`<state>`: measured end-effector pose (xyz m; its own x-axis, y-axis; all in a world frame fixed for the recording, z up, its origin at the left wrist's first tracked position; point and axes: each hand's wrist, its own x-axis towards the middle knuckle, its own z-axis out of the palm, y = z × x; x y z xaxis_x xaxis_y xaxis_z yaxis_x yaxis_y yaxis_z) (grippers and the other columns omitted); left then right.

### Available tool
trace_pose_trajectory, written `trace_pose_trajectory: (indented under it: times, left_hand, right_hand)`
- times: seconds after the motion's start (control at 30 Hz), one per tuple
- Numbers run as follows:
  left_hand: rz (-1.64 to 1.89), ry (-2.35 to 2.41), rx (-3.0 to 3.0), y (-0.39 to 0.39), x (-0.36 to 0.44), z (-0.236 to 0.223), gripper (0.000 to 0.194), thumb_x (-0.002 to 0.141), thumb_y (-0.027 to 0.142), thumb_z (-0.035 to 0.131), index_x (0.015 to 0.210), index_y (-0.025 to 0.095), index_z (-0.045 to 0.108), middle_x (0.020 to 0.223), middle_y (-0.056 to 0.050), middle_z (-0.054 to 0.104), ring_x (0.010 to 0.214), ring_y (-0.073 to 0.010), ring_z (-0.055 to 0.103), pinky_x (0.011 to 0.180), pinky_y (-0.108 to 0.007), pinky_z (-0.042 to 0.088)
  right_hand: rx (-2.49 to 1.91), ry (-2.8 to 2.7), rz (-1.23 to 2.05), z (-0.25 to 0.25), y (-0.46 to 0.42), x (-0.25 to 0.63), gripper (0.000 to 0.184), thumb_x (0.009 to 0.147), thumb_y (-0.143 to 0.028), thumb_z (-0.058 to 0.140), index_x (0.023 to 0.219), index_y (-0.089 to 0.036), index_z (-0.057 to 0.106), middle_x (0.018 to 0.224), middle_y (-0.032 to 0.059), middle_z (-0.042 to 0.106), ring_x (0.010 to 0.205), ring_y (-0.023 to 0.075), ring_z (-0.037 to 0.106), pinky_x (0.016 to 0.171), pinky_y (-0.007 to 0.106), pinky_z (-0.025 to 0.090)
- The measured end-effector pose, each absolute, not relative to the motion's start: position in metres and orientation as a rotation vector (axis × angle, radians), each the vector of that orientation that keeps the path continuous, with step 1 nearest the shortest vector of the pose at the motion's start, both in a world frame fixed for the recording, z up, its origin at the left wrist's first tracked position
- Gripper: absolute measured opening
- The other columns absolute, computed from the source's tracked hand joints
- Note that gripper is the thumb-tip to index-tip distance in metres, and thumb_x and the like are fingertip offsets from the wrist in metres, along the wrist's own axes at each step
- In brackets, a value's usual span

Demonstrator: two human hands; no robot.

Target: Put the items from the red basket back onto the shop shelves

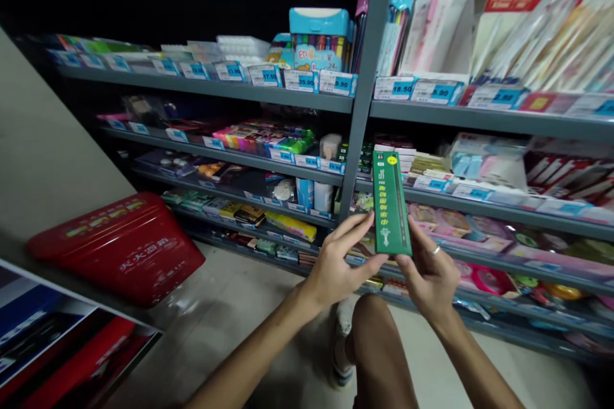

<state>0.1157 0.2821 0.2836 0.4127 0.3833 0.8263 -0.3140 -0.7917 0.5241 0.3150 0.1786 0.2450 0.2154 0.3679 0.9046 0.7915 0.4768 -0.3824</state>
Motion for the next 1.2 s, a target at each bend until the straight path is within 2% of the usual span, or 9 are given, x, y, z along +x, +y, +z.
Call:
trace_pose_trajectory:
  times: [0.3, 0.37, 0.53, 0.67, 0.8, 0.9, 1.0, 1.13, 1.2]
  left_hand:
    - [1.441, 0.032, 1.853, 0.293, 0.173, 0.331, 0.060, 0.107, 0.040, 0.076, 0.163, 0.025, 0.064, 0.157, -0.014, 0.068, 0.128, -0.0271, 0.075, 0.087, -0.030, 0.072]
    - [1.505, 0.036, 1.851, 0.282, 0.165, 0.326, 0.059, 0.107, 0.038, 0.076, 0.163, 0.026, 0.064, 0.157, -0.013, 0.068, 0.130, -0.0273, 0.075, 0.086, -0.029, 0.071]
    - [1.620, 0.196, 1.876, 0.270, 0.111, 0.286, 0.067, 0.105, 0.032, 0.078, 0.168, 0.032, 0.059, 0.166, -0.012, 0.062, 0.150, -0.0327, 0.064, 0.108, -0.036, 0.068]
    - [1.524, 0.260, 1.717, 0.319, 0.080, 0.287, 0.062, 0.105, 0.042, 0.077, 0.163, 0.026, 0.065, 0.170, -0.016, 0.057, 0.140, -0.0353, 0.070, 0.085, -0.032, 0.073]
    - [1.361, 0.280, 1.673, 0.389, 0.079, 0.327, 0.077, 0.101, 0.055, 0.079, 0.165, 0.018, 0.060, 0.151, -0.020, 0.070, 0.101, -0.0270, 0.079, 0.058, -0.027, 0.066]
    - [1.255, 0.224, 1.680, 0.428, 0.086, 0.356, 0.090, 0.094, 0.060, 0.085, 0.167, 0.016, 0.056, 0.146, -0.023, 0.072, 0.092, -0.0247, 0.077, 0.046, -0.023, 0.058]
    - [1.201, 0.167, 1.718, 0.452, 0.093, 0.372, 0.091, 0.091, 0.059, 0.087, 0.167, 0.021, 0.055, 0.145, -0.022, 0.071, 0.092, -0.0241, 0.076, 0.048, -0.023, 0.058]
    - [1.150, 0.230, 1.841, 0.472, 0.103, 0.381, 0.072, 0.098, 0.060, 0.080, 0.154, 0.017, 0.069, 0.097, -0.011, 0.076, 0.076, -0.0209, 0.069, 0.050, -0.025, 0.054]
    - [1.192, 0.286, 1.957, 0.481, 0.107, 0.387, 0.064, 0.100, 0.058, 0.077, 0.148, 0.016, 0.075, 0.090, -0.008, 0.075, 0.071, -0.0183, 0.064, 0.056, -0.026, 0.053]
  right_hand:
    - [-1.031, -1.373, -0.297, 0.307, 0.215, 0.351, 0.060, 0.110, -0.046, 0.074, 0.165, -0.024, 0.062, 0.158, 0.0144, 0.068, 0.138, 0.0351, 0.073, 0.116, 0.050, 0.065]
    - [-0.986, -1.384, -0.318, 0.303, 0.210, 0.345, 0.059, 0.110, -0.041, 0.074, 0.166, -0.025, 0.061, 0.159, 0.0132, 0.067, 0.140, 0.0344, 0.072, 0.118, 0.050, 0.064]
    - [-0.929, -1.609, -0.369, 0.290, 0.203, 0.306, 0.064, 0.107, -0.033, 0.079, 0.168, -0.026, 0.058, 0.154, 0.0133, 0.071, 0.128, 0.0310, 0.079, 0.105, 0.040, 0.071]
    - [-0.983, -1.675, -0.310, 0.312, 0.248, 0.269, 0.060, 0.110, -0.039, 0.076, 0.165, -0.023, 0.061, 0.143, 0.0138, 0.077, 0.114, 0.0286, 0.083, 0.099, 0.039, 0.072]
    - [-1.027, -1.616, -0.246, 0.347, 0.309, 0.252, 0.056, 0.111, -0.039, 0.071, 0.162, -0.018, 0.064, 0.129, 0.0135, 0.083, 0.103, 0.0271, 0.084, 0.089, 0.037, 0.071]
    - [-1.088, -1.575, -0.263, 0.366, 0.341, 0.252, 0.052, 0.111, -0.036, 0.071, 0.158, -0.014, 0.067, 0.122, 0.0146, 0.084, 0.104, 0.0278, 0.083, 0.087, 0.036, 0.069]
    - [-1.184, -1.513, -0.301, 0.376, 0.360, 0.259, 0.049, 0.111, -0.038, 0.072, 0.151, -0.010, 0.071, 0.115, 0.0157, 0.085, 0.094, 0.0273, 0.084, 0.082, 0.035, 0.067]
    - [-1.270, -1.462, -0.324, 0.373, 0.367, 0.265, 0.049, 0.113, -0.044, 0.067, 0.148, -0.009, 0.071, 0.101, 0.0127, 0.086, 0.079, 0.0245, 0.081, 0.079, 0.034, 0.065]
    - [-1.257, -1.463, -0.302, 0.366, 0.362, 0.266, 0.048, 0.114, -0.044, 0.066, 0.149, -0.011, 0.069, 0.097, 0.0095, 0.085, 0.075, 0.0223, 0.079, 0.077, 0.032, 0.063]
